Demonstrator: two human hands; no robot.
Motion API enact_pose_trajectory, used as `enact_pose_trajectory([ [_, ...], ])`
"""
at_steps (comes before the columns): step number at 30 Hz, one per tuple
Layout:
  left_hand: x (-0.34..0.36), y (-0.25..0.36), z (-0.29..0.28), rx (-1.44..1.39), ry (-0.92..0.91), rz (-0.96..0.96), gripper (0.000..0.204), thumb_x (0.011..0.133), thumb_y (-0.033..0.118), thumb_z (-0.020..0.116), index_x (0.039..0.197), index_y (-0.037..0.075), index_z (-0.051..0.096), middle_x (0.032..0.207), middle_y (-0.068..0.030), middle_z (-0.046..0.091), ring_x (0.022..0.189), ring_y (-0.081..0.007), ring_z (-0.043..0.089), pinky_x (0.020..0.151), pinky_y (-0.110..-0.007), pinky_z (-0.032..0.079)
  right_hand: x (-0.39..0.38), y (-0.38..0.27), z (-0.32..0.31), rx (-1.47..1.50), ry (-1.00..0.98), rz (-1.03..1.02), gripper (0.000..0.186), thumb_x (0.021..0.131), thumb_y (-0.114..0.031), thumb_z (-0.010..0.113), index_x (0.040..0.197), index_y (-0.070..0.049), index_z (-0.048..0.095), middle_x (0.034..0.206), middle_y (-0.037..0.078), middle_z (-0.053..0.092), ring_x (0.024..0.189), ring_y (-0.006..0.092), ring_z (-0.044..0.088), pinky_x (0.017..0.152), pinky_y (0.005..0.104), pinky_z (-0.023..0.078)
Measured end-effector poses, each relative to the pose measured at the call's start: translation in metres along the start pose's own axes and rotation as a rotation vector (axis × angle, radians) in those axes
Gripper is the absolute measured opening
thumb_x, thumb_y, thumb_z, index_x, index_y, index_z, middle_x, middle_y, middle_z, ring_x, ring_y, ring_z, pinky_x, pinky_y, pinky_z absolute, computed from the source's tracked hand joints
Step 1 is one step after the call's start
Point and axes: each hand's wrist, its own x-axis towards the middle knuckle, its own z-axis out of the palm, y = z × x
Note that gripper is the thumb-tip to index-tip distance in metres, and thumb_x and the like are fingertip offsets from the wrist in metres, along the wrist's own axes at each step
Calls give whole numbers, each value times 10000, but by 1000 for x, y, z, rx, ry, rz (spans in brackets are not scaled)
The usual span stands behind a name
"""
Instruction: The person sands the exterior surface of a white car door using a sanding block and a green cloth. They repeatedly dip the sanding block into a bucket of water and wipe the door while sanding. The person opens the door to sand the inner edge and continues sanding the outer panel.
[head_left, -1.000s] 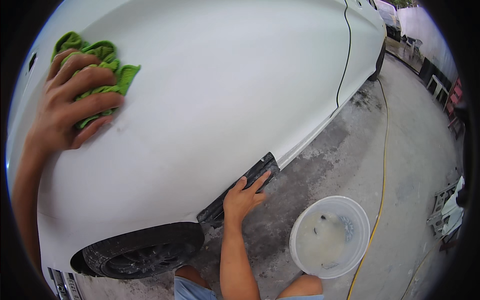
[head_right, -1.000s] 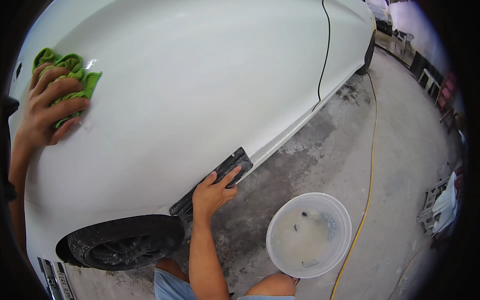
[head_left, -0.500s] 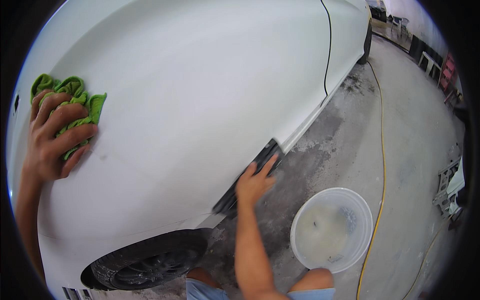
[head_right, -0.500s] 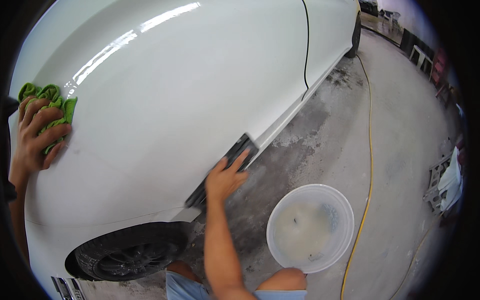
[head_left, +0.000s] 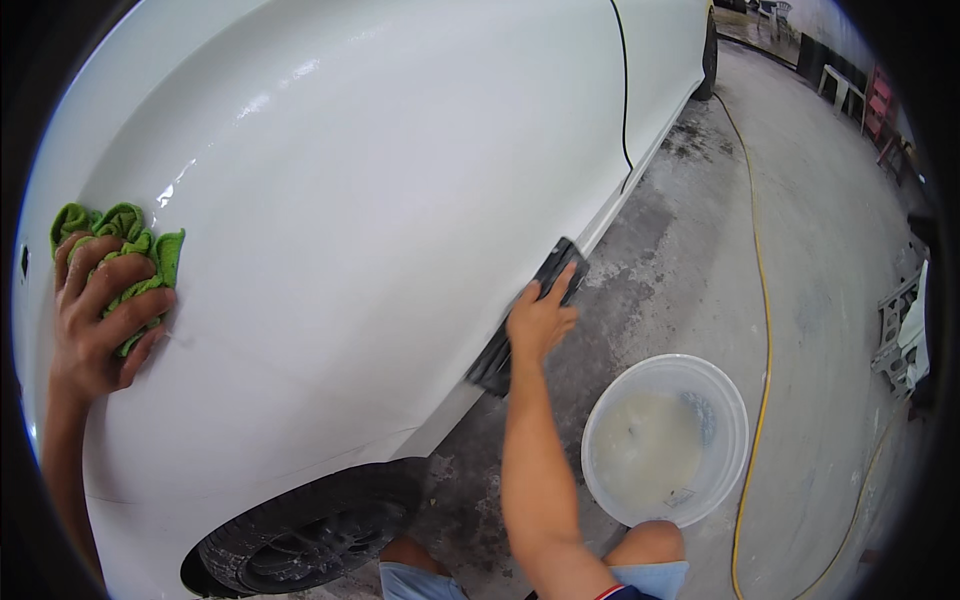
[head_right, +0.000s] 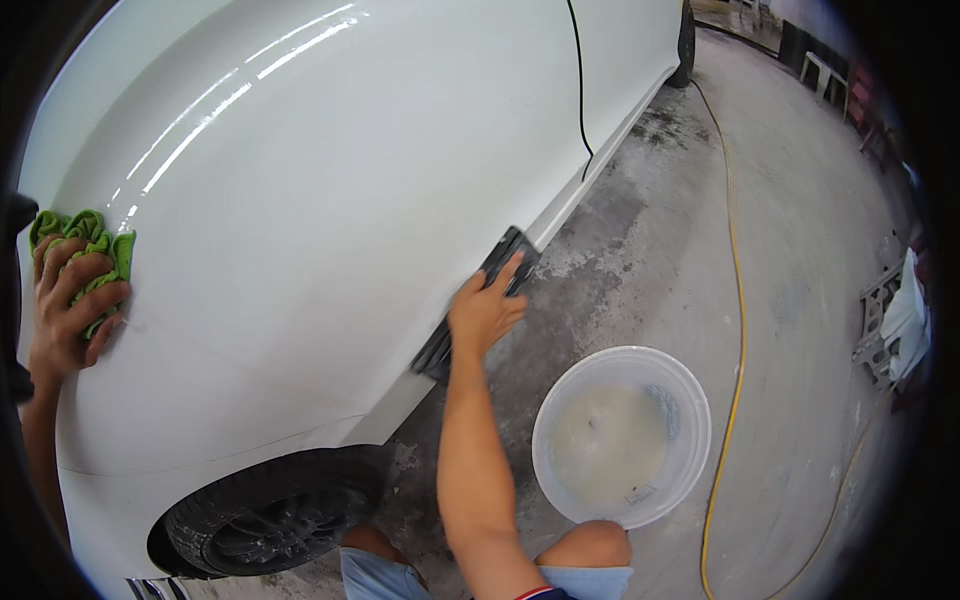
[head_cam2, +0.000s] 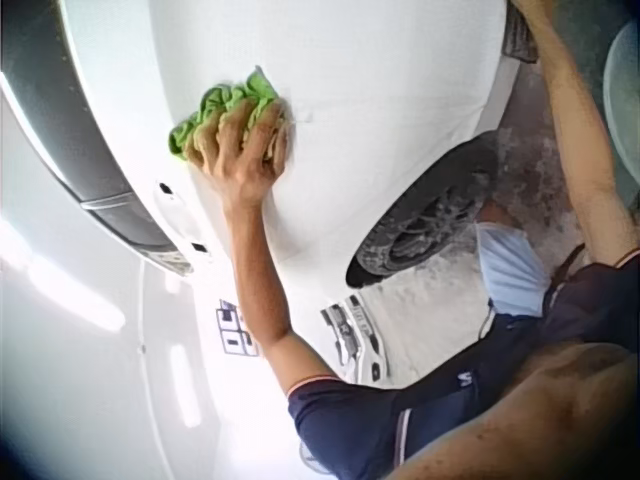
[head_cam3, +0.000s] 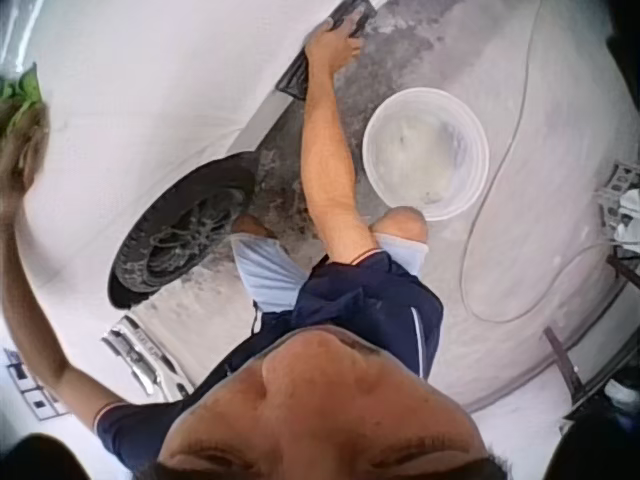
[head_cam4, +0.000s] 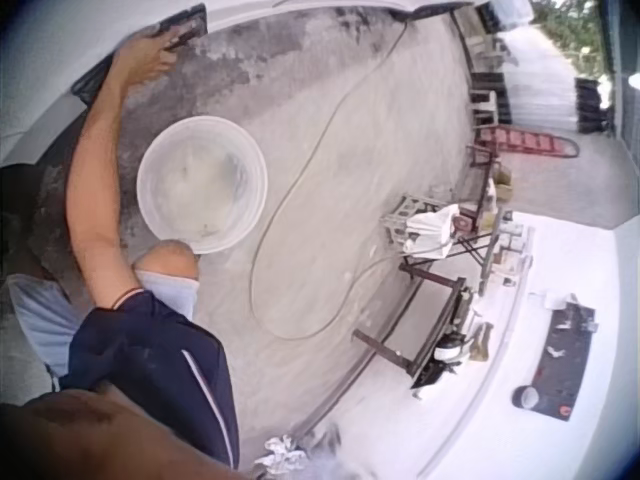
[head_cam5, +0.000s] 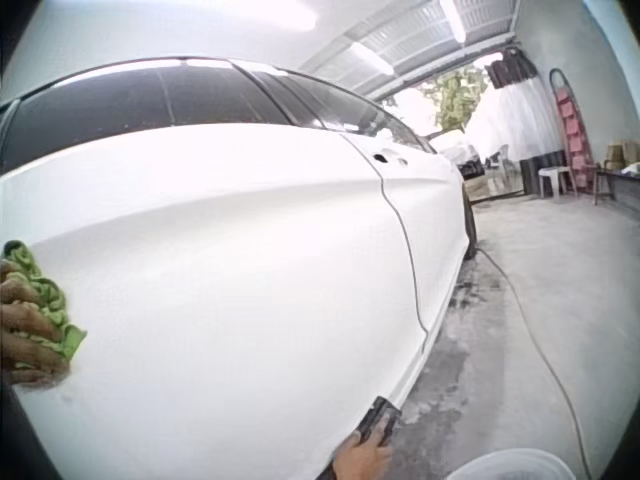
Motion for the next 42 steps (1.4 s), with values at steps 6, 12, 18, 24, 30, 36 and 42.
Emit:
enact_pose_trajectory([
  [6, -3, 2, 2, 16, 12, -30, 353, 622, 197, 785, 969, 153, 736, 1107, -93, 646, 1139, -384, 571, 1057, -617, 378, -83, 1, -7, 168, -166, -95, 797, 988, -304, 582, 1659, -153, 179, 1191, 347, 421, 1115, 467, 449, 1039, 546, 353],
  [12, 0, -5, 2, 53, 27, 58, 323, 645, 217, 762, 959, 146, 732, 1083, -108, 642, 1129, -392, 577, 1045, -613, 386, 32, -2, -3, 60, -61, 59, 725, 1010, -342, 544, 1651, -247, 219, 1212, 353, 434, 1096, 465, 476, 1028, 539, 377],
  [18, -5, -6, 5, 38, 10, 2, 321, 656, 227, 756, 962, 132, 731, 1072, -118, 636, 1118, -402, 578, 1019, -623, 393, -56, -5, -2, 115, -109, -64, 773, 983, -288, 587, 1650, -178, 213, 1168, 343, 440, 1047, 450, 471, 1035, 534, 357],
  [24, -4, -9, 5, 63, 1, 51, 316, 675, 224, 749, 975, 127, 729, 1094, -120, 629, 1134, -414, 567, 1038, -622, 383, 4, -4, 3, 57, -6, -53, 761, 982, -296, 591, 1649, -222, 232, 1173, 328, 449, 1058, 443, 466, 989, 529, 390],
  [30, -6, -7, 9, 38, -3, -12, 323, 669, 196, 744, 980, 113, 721, 1100, -116, 624, 1137, -413, 560, 1056, -611, 372, -49, -8, -7, 138, -99, -87, 762, 987, -302, 588, 1649, -189, 228, 1150, 325, 453, 1022, 436, 457, 963, 540, 376],
  [36, 2, -10, 5, 144, 7, 17, 376, 717, 302, 705, 1048, 126, 721, 1210, -131, 593, 1233, -423, 492, 1106, -617, 311, -19, 7, -5, 87, -60, -116, 773, 983, -303, 600, 1652, -217, 221, 1190, 338, 442, 1090, 455, 471, 997, 530, 388],
  [42, 49, 37, -1, 378, 114, -143, 486, 962, 509, 567, 1408, 323, 628, 1646, -11, 378, 1565, -392, 188, 1256, -617, 14, 86, 59, -46, 147, 80, 187, 769, 1006, -334, 595, 1650, -217, 193, 1323, 358, 449, 1214, 465, 496, 1075, 520, 393],
])
